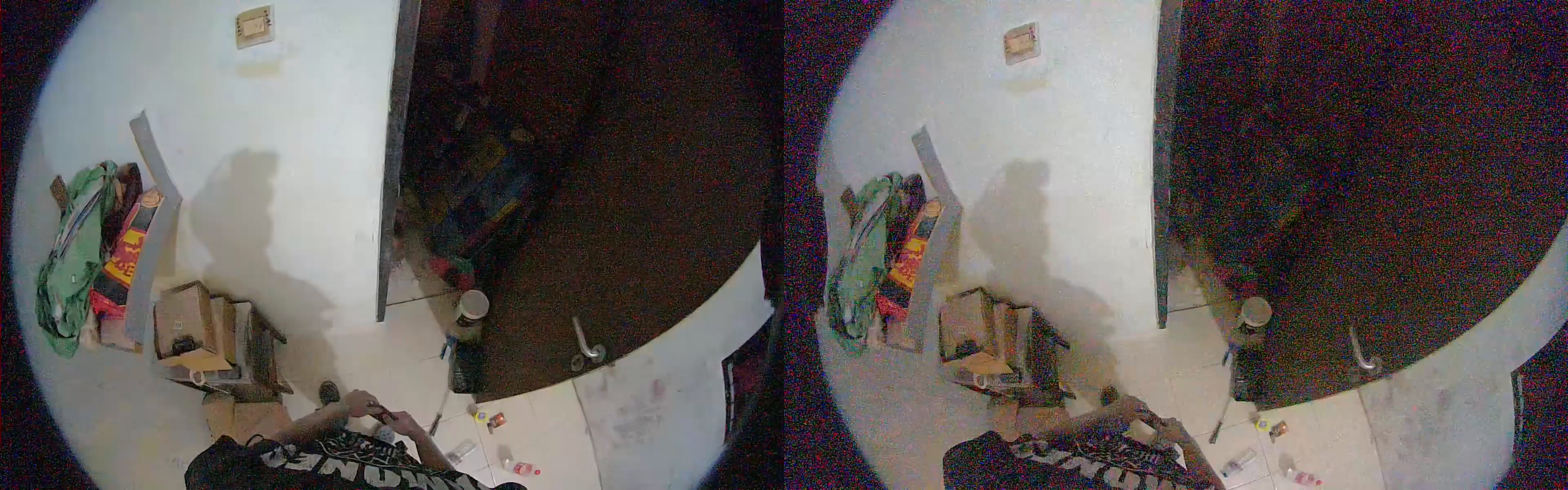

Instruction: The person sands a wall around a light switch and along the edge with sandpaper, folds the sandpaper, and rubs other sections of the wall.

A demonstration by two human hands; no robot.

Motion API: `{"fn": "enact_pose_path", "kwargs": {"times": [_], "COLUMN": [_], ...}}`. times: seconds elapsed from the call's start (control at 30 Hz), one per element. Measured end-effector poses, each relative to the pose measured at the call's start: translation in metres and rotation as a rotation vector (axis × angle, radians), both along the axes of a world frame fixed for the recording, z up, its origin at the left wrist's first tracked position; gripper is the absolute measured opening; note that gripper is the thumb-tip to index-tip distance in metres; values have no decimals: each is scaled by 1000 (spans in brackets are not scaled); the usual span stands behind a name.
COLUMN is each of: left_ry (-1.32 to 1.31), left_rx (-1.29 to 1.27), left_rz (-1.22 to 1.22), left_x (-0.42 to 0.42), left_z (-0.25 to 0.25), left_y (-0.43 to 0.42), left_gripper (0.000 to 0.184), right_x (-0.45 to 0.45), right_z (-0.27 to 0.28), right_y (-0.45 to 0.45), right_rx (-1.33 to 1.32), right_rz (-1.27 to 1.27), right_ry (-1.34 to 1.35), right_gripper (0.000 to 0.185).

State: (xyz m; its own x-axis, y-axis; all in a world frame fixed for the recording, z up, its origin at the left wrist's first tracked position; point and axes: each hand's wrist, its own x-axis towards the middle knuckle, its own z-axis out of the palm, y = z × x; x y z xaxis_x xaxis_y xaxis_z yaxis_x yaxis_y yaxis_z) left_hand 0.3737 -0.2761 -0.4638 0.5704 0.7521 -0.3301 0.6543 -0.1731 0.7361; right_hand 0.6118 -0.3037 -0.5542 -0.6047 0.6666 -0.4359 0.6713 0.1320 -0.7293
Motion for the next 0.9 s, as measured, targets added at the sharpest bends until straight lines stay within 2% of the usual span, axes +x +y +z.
{"fn": "enact_pose_path", "kwargs": {"times": [0.03,0.07,0.1,0.13,0.17,0.2,0.23,0.27,0.33,0.47,0.57,0.67,0.7,0.73,0.83,0.87,0.9], "left_ry": [-45,-86,-159,-57,39,134,89,79,62,170,142,124,123,125,114,33,-41], "left_rx": [-19,-44,492,332,172,14,346,264,108,158,168,231,262,294,357,336,304], "left_rz": [6,9,84,80,77,72,-48,-35,4,-22,28,73,97,124,224,292,376], "left_x": [4,12,20,30,35,40,36,35,29,45,37,31,31,29,27,24,18], "left_z": [5,8,-32,-12,8,26,-32,-34,-35,-35,-23,-16,-11,-4,20,22,18], "left_y": [-12,-26,-48,-55,-50,-50,-52,-53,-47,-59,-68,-75,-75,-72,-53,-44,-36], "left_gripper": [43,39,34,34,34,35,39,40,43,38,37,35,35,34,33,35,37], "right_x": [2,11,15,17,29,35,34,33,28,36,39,23,24,17,2,-5,-12], "right_z": [13,24,66,120,24,45,30,7,7,-31,-53,-111,-91,-45,55,90,117], "right_y": [-6,-13,-17,-20,-28,-29,-27,-22,-24,-32,-39,-59,-49,-31,20,44,61], "right_rx": [-64,-9,49,108,119,90,22,-43,-16,163,142,610,556,495,493,521,535], "right_rz": [-65,-2,59,118,-6,52,50,54,40,145,157,460,428,368,242,213,218], "right_ry": [-14,-25,-36,-46,91,208,97,-13,5,74,216,-93,-95,-71,-75,-84,-158], "right_gripper": [38,39,40,41,41,40,41,41,42,44,40,38,35,34,37,40,35]}}
